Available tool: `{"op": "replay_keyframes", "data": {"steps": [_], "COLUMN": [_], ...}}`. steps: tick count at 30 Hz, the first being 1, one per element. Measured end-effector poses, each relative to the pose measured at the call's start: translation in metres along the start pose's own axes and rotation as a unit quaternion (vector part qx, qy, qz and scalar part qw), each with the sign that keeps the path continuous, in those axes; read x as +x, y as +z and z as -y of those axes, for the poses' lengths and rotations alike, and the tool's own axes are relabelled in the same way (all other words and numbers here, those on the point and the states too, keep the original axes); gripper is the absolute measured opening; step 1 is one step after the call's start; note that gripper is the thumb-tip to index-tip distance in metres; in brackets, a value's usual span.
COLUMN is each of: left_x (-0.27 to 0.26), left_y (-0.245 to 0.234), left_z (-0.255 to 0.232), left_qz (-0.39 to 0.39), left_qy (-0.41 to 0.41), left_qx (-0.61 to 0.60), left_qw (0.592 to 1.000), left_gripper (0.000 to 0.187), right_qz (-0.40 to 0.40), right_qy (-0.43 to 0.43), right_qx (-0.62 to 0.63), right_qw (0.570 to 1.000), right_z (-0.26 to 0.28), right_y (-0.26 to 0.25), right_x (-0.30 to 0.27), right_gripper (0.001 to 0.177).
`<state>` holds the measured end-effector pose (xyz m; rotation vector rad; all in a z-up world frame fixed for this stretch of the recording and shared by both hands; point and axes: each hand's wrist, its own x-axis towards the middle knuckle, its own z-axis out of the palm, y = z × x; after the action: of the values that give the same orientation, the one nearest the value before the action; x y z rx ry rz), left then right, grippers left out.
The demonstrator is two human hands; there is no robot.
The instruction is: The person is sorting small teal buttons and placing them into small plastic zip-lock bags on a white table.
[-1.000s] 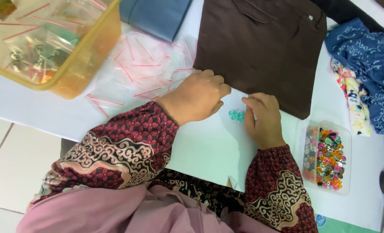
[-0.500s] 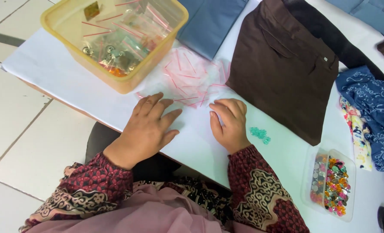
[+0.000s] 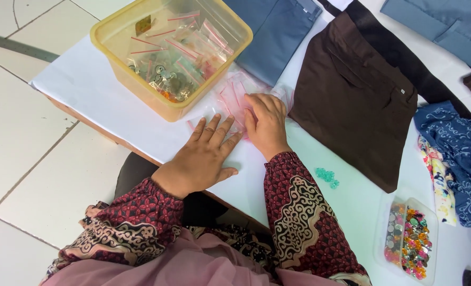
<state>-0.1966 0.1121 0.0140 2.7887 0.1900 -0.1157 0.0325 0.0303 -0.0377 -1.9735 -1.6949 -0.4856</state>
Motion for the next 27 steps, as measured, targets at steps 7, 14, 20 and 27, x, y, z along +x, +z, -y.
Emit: {"op": "replay_keyframes", "data": {"steps": [7,14,20,27], "left_x": [0.002,-0.011,0.010,0.094], "left_y": [0.003,0.013,-0.009,-0.105], "left_z": [0.000,0.001,-0.026,-0.115], "left_qz": [-0.020,-0.221,-0.363,-0.415], "left_qy": [0.000,0.020,0.117,0.307], "left_qx": [0.015,-0.029,-0.185,-0.361], "left_qw": [1.000,0.975,0.905,0.776], "left_gripper": [0.081,0.071,0.075,0.034], "right_qz": [-0.042,-0.160,-0.235,-0.272], "right_qy": [-0.008,-0.020,-0.015,-0.018], "right_qx": [0.037,0.140,0.228,0.262], "right_qw": [0.998,0.977,0.945,0.926], "right_z": [0.008,0.040,0.052,0.039], "right_y": [-0.010,-0.044,-0.110,-0.225], "right_x": [0.002,0.001,-0.016,-0.013], "right_gripper": [0.016,0.017,0.018,0.013]}}
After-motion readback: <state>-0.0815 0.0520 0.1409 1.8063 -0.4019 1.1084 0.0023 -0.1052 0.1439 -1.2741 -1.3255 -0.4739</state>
